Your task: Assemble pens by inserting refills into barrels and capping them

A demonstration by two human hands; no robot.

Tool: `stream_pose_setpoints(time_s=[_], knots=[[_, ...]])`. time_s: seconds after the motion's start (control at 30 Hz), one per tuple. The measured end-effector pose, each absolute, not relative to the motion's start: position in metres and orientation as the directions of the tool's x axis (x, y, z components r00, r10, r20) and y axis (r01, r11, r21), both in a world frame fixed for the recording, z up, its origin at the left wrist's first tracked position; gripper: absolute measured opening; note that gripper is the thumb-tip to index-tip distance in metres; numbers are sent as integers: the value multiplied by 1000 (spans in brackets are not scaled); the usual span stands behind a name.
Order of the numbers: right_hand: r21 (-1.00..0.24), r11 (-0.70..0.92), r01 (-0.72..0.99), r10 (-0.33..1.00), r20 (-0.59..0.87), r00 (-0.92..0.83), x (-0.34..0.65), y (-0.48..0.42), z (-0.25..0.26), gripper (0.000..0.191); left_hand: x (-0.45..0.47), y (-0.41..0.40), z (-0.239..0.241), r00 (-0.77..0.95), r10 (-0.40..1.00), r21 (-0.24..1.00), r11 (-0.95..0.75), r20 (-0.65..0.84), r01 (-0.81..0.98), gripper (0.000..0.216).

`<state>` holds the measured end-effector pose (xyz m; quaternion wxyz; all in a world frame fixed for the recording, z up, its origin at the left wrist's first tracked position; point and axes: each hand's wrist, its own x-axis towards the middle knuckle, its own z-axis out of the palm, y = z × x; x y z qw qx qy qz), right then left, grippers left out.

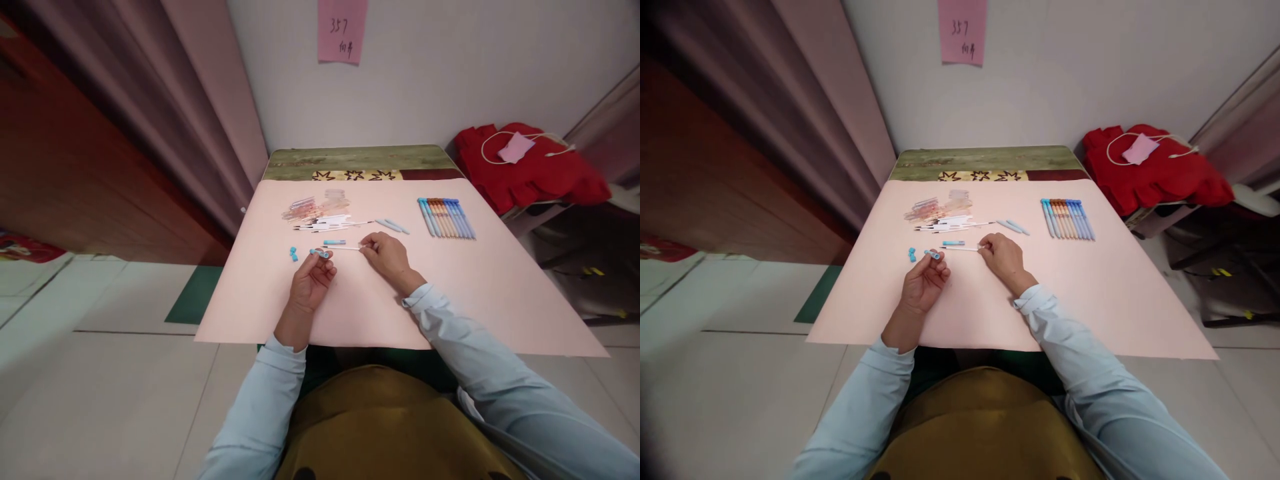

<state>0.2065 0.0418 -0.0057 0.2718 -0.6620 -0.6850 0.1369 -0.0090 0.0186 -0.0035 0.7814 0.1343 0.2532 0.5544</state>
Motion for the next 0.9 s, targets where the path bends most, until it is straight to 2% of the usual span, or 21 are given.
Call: stream_pose_setpoints(time_s=[0.23,0.33,0.47,0.53,0.6,0.9], knots=[[-665,52,745,978,184,96,210,39,-9,10,-9,19,-2,254,932,497,354,-259,-792,8],[-751,45,659,973,182,141,213,37,-12,12,-8,19,-1,244,929,508,358,-278,-783,5],[-927,48,373,966,138,217,206,30,-4,24,-6,18,0,233,931,527,353,-282,-773,3],[-980,77,185,977,111,179,194,23,7,30,-5,17,0,234,930,537,355,-282,-765,4],[-991,114,70,985,122,118,178,14,19,32,-5,16,0,238,930,545,358,-279,-758,5],[-981,146,124,986,155,65,145,-6,33,31,-4,12,1,264,942,553,335,-207,-763,3]])
